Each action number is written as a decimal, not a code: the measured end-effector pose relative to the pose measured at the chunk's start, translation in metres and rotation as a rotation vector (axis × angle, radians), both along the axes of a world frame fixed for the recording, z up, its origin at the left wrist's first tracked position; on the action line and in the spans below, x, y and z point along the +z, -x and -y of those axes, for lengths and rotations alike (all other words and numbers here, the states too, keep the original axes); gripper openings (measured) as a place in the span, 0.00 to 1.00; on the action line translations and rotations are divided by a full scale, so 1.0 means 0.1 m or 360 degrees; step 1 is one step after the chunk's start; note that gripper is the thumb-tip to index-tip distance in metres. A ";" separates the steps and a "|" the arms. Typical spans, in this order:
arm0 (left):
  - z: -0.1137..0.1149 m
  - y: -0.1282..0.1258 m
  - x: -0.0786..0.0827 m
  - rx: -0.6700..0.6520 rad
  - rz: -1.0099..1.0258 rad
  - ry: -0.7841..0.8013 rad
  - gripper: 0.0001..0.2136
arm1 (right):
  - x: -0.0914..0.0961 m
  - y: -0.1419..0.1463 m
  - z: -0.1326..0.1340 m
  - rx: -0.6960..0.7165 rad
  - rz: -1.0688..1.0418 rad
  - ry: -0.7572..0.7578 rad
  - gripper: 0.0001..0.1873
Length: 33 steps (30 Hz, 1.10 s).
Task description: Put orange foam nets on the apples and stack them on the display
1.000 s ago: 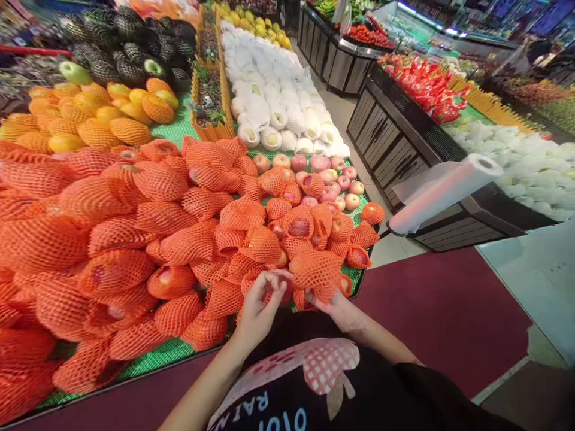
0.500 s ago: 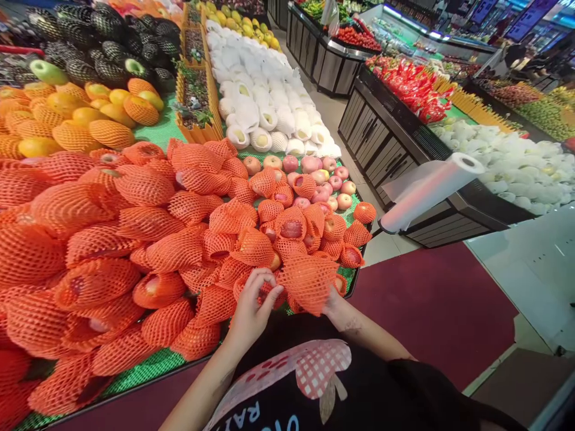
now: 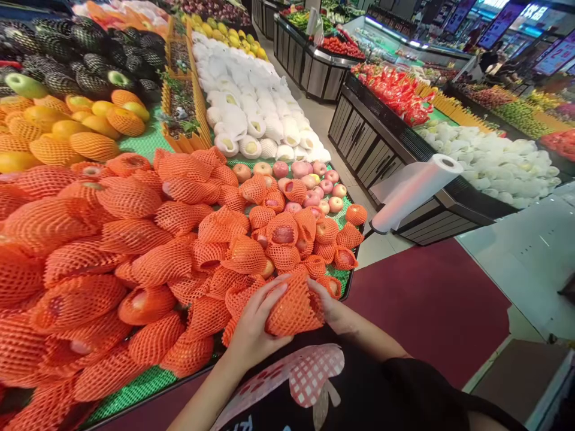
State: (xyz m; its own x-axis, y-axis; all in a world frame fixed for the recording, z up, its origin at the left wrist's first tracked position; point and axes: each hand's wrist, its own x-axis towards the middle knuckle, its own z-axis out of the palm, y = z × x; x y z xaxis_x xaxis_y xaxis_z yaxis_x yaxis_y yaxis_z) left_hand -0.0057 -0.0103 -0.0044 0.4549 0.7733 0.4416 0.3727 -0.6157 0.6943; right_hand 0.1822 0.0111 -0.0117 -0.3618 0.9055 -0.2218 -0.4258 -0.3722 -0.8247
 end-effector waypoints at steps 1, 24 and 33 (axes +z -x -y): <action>0.00 0.00 -0.01 0.0063 -0.0015 -0.0069 0.40 | 0.02 -0.04 -0.05 -0.0005 -0.0077 -0.0024 0.30; -0.01 0.08 0.05 0.0221 -0.0385 -0.0183 0.32 | -0.13 -1.87 -2.00 -0.0651 0.2856 -0.0894 0.37; -0.25 0.25 -0.02 0.0564 -0.0353 -0.0134 0.23 | -0.84 -2.13 -2.08 0.0200 0.3151 -0.0752 0.40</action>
